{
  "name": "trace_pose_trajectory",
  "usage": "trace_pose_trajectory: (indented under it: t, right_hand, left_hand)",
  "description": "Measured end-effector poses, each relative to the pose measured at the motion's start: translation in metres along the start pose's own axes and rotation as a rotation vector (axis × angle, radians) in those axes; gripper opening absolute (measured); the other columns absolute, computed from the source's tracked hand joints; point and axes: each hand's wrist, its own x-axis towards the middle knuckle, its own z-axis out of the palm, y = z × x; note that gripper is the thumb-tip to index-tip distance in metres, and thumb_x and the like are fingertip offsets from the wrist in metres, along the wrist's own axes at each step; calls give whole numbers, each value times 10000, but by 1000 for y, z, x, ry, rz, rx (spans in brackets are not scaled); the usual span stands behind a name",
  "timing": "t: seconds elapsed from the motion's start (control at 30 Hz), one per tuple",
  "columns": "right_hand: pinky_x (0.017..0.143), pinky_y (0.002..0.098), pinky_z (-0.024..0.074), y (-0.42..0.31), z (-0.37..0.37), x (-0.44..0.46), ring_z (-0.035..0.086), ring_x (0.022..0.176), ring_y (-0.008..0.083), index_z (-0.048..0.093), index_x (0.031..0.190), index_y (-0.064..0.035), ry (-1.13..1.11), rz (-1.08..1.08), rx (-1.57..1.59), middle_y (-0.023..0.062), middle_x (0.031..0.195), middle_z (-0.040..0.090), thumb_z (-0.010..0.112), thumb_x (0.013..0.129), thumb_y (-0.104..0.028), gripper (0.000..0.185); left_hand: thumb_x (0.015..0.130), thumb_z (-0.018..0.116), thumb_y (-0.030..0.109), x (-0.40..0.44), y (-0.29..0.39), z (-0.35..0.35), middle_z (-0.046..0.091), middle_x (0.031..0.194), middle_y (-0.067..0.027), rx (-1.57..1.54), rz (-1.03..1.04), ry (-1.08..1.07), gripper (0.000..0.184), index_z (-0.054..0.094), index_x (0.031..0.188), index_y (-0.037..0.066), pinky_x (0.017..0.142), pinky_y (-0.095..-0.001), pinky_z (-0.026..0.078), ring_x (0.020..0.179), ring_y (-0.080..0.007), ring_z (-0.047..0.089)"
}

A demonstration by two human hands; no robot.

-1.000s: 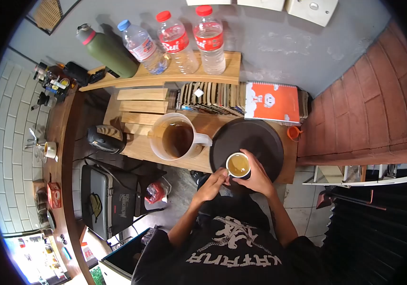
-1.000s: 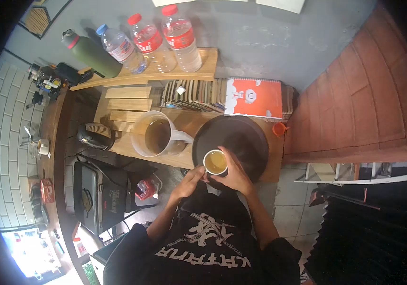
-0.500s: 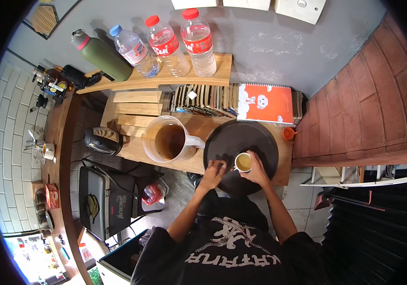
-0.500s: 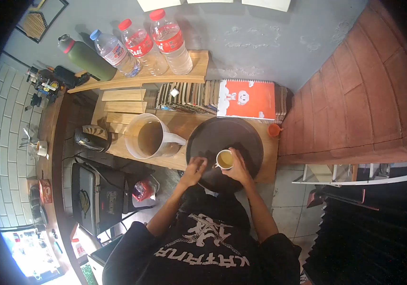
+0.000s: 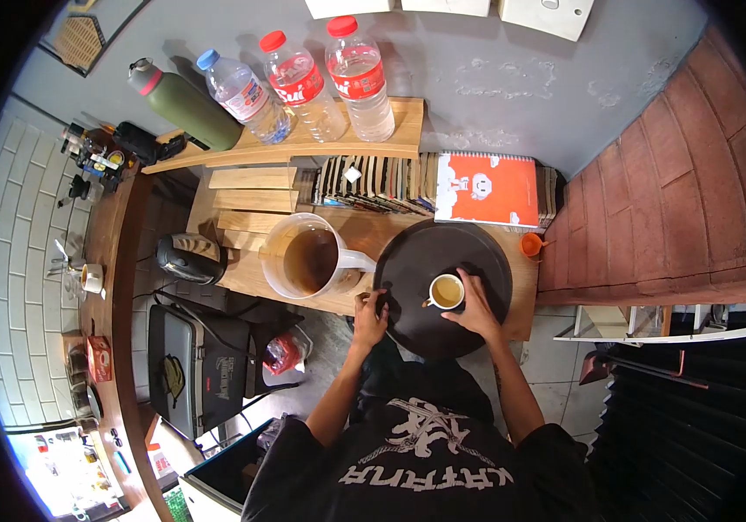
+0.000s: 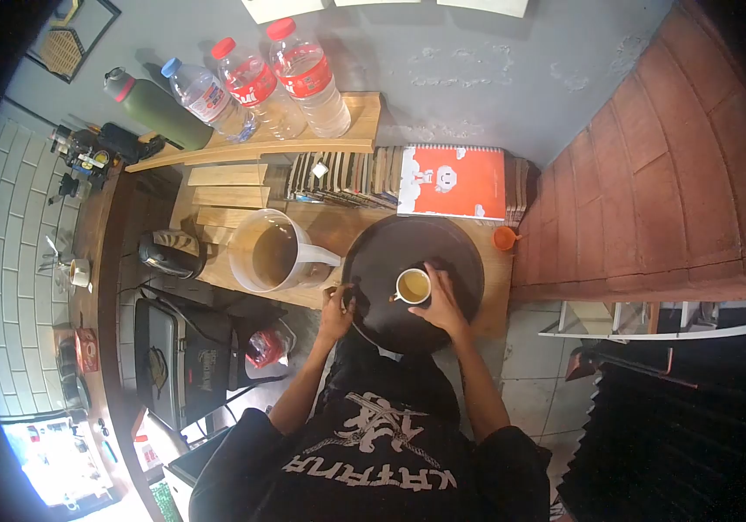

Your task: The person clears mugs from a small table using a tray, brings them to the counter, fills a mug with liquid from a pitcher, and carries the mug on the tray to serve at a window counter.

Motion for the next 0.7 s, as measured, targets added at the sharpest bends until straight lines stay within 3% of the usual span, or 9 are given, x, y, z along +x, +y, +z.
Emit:
trace_pose_trajectory:
  t: [0.1, 0.17, 0.2, 0.27, 0.37, 0.4, 0.47, 0.7]
  right_hand:
    - [1019, 456, 396, 5, -23, -19, 463, 1181, 430, 370, 1372, -26, 86, 53, -104, 225, 1212, 489, 815, 688, -146, 825]
    - [995, 471, 406, 27, -29, -32, 486, 1189, 403, 364, 1405, -11, 315, 253, -292, 232, 1247, 500, 749, 769, -176, 762]
    - [995, 471, 406, 44, -29, -41, 486, 1189, 403, 364, 1405, -11, 322, 258, -292, 232, 1247, 500, 749, 769, -176, 762]
    - [982, 474, 417, 73, -26, -53, 518, 1153, 419, 387, 1383, 19, 403, 565, -418, 233, 1235, 537, 680, 838, -225, 666]
    - [951, 481, 439, 65, -17, -57, 546, 1119, 430, 406, 1359, 44, 313, 685, -469, 242, 1191, 575, 655, 866, -272, 636]
    - [951, 481, 439, 67, -8, -57, 546, 1119, 430, 406, 1359, 44, 321, 690, -467, 242, 1191, 575, 655, 866, -272, 636]
    - [909, 486, 453, 79, 17, -53, 559, 1083, 438, 409, 1349, 38, 645, 521, -345, 253, 1164, 581, 600, 914, -250, 555]
    - [856, 490, 450, 59, 13, -41, 574, 995, 454, 430, 1276, 43, 626, 777, -179, 297, 1116, 570, 476, 987, -184, 370]
  left_hand:
    - [839, 661, 78, 8, -5, 4, 539, 1138, -237, -32, 10, -7, 433, 541, 1255, 101, 940, -452, 439, 1100, -395, 519]
    - [843, 656, 83, 15, -8, 8, 548, 1157, -228, -43, -15, -17, 425, 542, 1253, 100, 950, -447, 437, 1114, -393, 518]
    - [848, 650, 88, 19, -10, 10, 557, 1176, -220, -51, -43, -21, 417, 544, 1251, 98, 961, -443, 435, 1128, -391, 517]
    - [840, 648, 84, 30, -12, 15, 564, 1150, -237, -49, -8, -1, 411, 550, 1240, 99, 937, -446, 448, 1086, -399, 541]
    - [833, 647, 90, 36, -8, 15, 589, 1103, -246, -56, 9, 22, 386, 569, 1212, 99, 916, -448, 460, 1050, -410, 562]
    - [834, 648, 99, 38, -6, 15, 607, 1081, -237, -64, -10, 32, 367, 581, 1195, 98, 920, -448, 458, 1057, -411, 560]
    - [834, 650, 105, 39, -9, 16, 618, 1075, -226, -62, 2, 15, 346, 594, 1175, 96, 921, -450, 457, 1054, -408, 561]
    - [832, 653, 116, 29, -20, 10, 634, 1007, -202, -109, -54, -78, 302, 653, 1129, 166, 926, -432, 457, 1044, -385, 557]
